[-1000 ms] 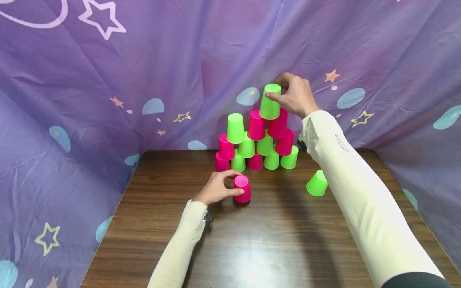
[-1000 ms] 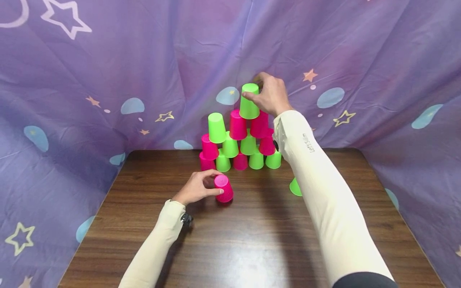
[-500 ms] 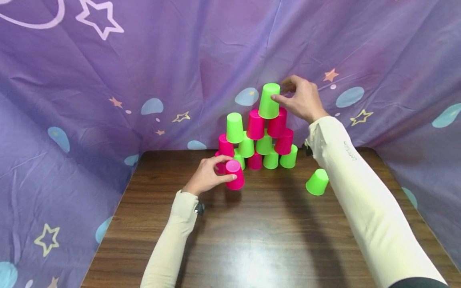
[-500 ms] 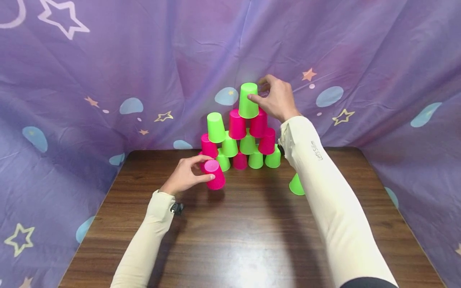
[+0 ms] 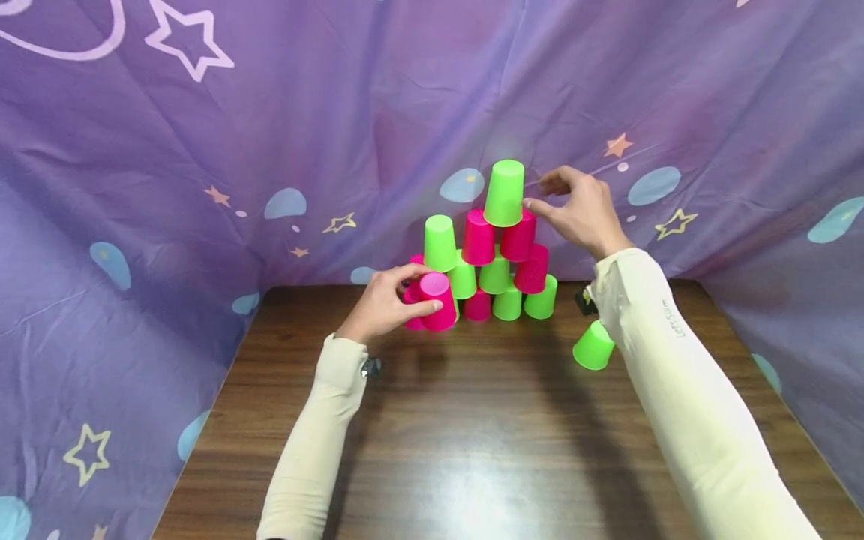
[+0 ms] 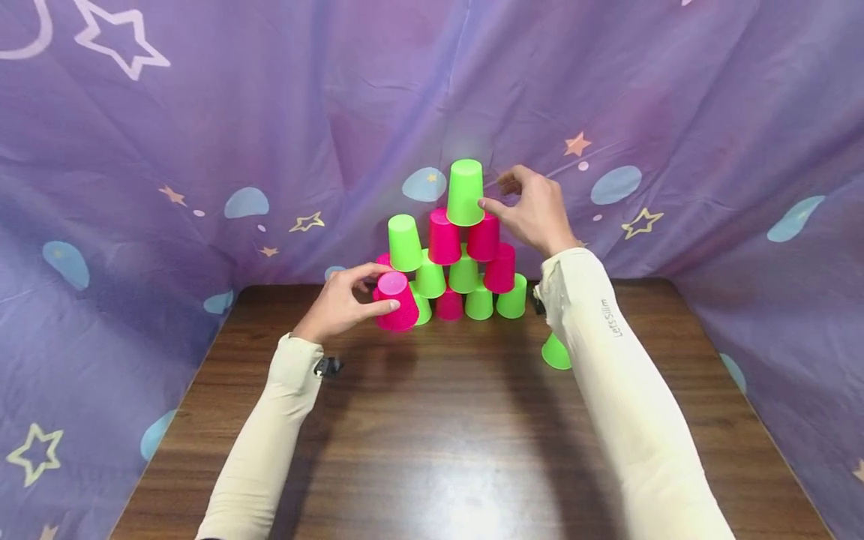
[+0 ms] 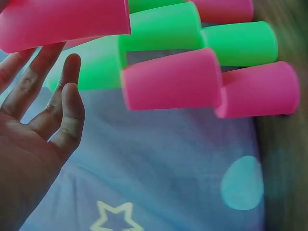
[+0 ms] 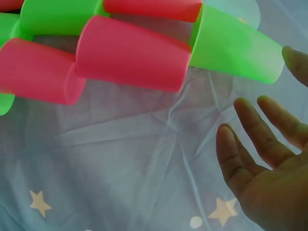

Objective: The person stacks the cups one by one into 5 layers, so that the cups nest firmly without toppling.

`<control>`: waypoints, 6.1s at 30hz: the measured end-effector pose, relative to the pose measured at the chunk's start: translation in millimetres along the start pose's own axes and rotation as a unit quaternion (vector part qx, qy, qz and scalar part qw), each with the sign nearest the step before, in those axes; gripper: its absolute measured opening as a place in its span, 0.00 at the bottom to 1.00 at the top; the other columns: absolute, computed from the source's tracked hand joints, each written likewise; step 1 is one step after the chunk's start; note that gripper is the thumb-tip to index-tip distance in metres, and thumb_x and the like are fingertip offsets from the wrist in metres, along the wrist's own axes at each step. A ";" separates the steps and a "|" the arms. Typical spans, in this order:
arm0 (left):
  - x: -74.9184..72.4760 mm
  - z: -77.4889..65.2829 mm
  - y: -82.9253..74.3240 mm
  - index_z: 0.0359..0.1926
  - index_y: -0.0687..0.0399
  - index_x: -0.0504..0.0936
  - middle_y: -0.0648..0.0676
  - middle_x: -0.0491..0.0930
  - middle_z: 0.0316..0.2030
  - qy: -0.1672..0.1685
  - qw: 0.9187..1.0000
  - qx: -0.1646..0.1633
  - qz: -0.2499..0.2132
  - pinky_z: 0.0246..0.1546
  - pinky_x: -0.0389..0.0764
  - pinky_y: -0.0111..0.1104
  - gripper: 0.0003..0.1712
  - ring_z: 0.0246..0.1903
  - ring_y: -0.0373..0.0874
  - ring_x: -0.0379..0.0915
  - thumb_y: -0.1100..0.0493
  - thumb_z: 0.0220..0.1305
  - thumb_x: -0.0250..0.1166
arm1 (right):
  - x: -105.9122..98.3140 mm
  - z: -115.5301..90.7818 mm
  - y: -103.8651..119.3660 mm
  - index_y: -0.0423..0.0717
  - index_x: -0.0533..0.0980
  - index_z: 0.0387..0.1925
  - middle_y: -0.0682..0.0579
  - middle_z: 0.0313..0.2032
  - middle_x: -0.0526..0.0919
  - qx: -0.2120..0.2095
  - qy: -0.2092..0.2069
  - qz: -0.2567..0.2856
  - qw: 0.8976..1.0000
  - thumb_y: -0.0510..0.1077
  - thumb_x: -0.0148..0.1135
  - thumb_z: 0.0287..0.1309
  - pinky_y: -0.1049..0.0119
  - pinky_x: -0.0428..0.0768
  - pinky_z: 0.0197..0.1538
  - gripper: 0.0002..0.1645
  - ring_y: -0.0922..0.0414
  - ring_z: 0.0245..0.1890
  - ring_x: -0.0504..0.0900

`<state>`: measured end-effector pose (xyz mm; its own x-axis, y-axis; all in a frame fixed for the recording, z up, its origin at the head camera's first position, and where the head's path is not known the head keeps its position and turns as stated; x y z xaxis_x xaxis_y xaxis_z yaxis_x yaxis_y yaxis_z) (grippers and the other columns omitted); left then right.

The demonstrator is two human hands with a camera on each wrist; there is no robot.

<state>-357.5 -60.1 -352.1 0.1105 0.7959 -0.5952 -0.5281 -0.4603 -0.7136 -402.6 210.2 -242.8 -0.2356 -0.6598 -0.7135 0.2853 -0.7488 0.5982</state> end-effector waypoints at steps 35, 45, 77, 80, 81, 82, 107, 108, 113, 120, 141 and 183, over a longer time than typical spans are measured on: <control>-58.1 69.0 -41.8 0.49 0.51 0.86 0.54 0.89 0.38 -0.131 0.991 0.037 -0.012 0.36 0.83 0.35 0.25 0.37 0.49 0.84 0.50 0.50 0.79 | 22.1 -103.2 -120.3 0.42 0.81 0.48 0.40 0.46 0.88 0.043 0.035 -0.032 0.998 0.53 0.69 0.61 0.57 0.73 0.51 0.21 0.42 0.50 0.84; -62.8 80.3 -53.7 0.49 0.53 0.86 0.56 0.89 0.40 -0.135 0.990 0.037 -0.036 0.44 0.86 0.46 0.25 0.39 0.49 0.85 0.51 0.50 0.78 | 20.5 -118.3 -135.6 0.42 0.82 0.45 0.39 0.45 0.88 0.043 0.018 -0.046 0.998 0.52 0.70 0.59 0.63 0.73 0.45 0.19 0.41 0.45 0.85; -53.2 127.9 -48.6 0.54 0.55 0.79 0.57 0.89 0.46 -0.115 0.993 -0.031 0.010 0.53 0.82 0.35 0.29 0.47 0.46 0.85 0.49 0.54 0.76 | 39.9 -168.2 -193.9 0.33 0.70 0.61 0.28 0.52 0.80 0.097 0.029 -0.041 0.994 0.49 0.75 0.53 0.48 0.80 0.48 0.40 0.34 0.47 0.83; -52.0 128.3 -46.5 0.55 0.54 0.80 0.57 0.89 0.46 -0.112 0.993 -0.037 0.020 0.54 0.81 0.35 0.29 0.48 0.45 0.85 0.49 0.55 0.76 | 41.8 -169.6 -201.3 0.34 0.69 0.61 0.28 0.52 0.80 0.114 0.028 -0.046 0.992 0.50 0.75 0.53 0.46 0.78 0.48 0.40 0.35 0.48 0.81; -51.7 128.3 -45.8 0.55 0.54 0.80 0.57 0.89 0.46 -0.110 0.993 -0.038 0.021 0.54 0.81 0.35 0.29 0.49 0.45 0.85 0.50 0.55 0.76 | 43.1 -169.7 -203.9 0.34 0.69 0.61 0.28 0.52 0.80 0.120 0.029 -0.045 0.991 0.50 0.75 0.53 0.46 0.77 0.49 0.40 0.35 0.48 0.81; -51.3 128.3 -45.3 0.55 0.54 0.80 0.57 0.89 0.47 -0.109 0.993 -0.038 0.022 0.54 0.81 0.36 0.28 0.49 0.46 0.85 0.50 0.55 0.76 | 44.7 -169.3 -206.3 0.33 0.69 0.61 0.27 0.52 0.79 0.125 0.030 -0.043 0.991 0.50 0.74 0.54 0.45 0.77 0.49 0.40 0.34 0.49 0.81; -53.8 116.7 -35.5 0.59 0.58 0.79 0.58 0.87 0.52 -0.100 0.994 -0.031 0.035 0.59 0.80 0.40 0.29 0.52 0.48 0.85 0.51 0.60 0.73 | 59.1 -161.6 -210.4 0.35 0.76 0.53 0.32 0.48 0.85 0.120 0.032 -0.049 0.991 0.49 0.74 0.53 0.45 0.77 0.50 0.31 0.35 0.48 0.83; -55.5 114.3 -35.0 0.59 0.58 0.79 0.58 0.87 0.52 -0.104 0.993 -0.030 0.036 0.59 0.80 0.40 0.28 0.52 0.48 0.85 0.51 0.60 0.73 | 58.8 -161.2 -209.0 0.35 0.76 0.53 0.32 0.48 0.84 0.118 0.033 -0.048 0.991 0.49 0.75 0.53 0.44 0.77 0.50 0.31 0.35 0.48 0.83; -64.0 97.2 -31.7 0.54 0.58 0.81 0.58 0.88 0.49 -0.126 0.991 -0.023 0.030 0.55 0.81 0.45 0.25 0.50 0.51 0.85 0.51 0.60 0.73 | 57.3 -156.6 -197.6 0.35 0.76 0.53 0.31 0.49 0.84 0.099 0.036 -0.045 0.993 0.48 0.75 0.53 0.44 0.78 0.50 0.31 0.35 0.47 0.84; -59.4 64.9 -16.0 0.51 0.61 0.83 0.59 0.89 0.44 -0.132 0.991 -0.019 0.027 0.56 0.79 0.42 0.21 0.45 0.52 0.87 0.52 0.61 0.72 | 53.8 -147.4 -180.6 0.38 0.76 0.53 0.33 0.50 0.84 0.075 0.039 -0.052 0.995 0.49 0.75 0.53 0.49 0.78 0.47 0.30 0.36 0.46 0.85; -11.2 -43.7 58.8 0.47 0.58 0.84 0.57 0.90 0.39 -0.093 0.990 -0.103 0.003 0.49 0.84 0.45 0.15 0.42 0.50 0.87 0.56 0.61 0.72 | 38.2 -126.3 -123.9 0.43 0.78 0.54 0.37 0.50 0.85 0.006 0.078 -0.053 0.996 0.53 0.75 0.53 0.37 0.75 0.54 0.30 0.34 0.54 0.80; 60.3 -103.4 95.9 0.48 0.63 0.83 0.59 0.89 0.41 0.002 0.987 -0.156 -0.023 0.51 0.84 0.50 0.16 0.43 0.56 0.86 0.58 0.63 0.69 | 4.2 -38.6 -2.9 0.48 0.79 0.53 0.41 0.50 0.84 -0.043 0.130 -0.020 0.990 0.54 0.74 0.55 0.72 0.78 0.38 0.27 0.42 0.43 0.88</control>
<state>-314.5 -96.9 -494.6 0.1315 0.8180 -0.5600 -0.2375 -0.5224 -0.8189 -368.6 211.9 -261.6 -0.0040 -0.5827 -0.8126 0.3609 -0.7587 0.5423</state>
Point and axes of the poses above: each hand's wrist, its own z-axis towards the middle knuckle, its own x-axis out of the palm, y = z × x, the point moved 10 cm from there along z, towards the middle knuckle
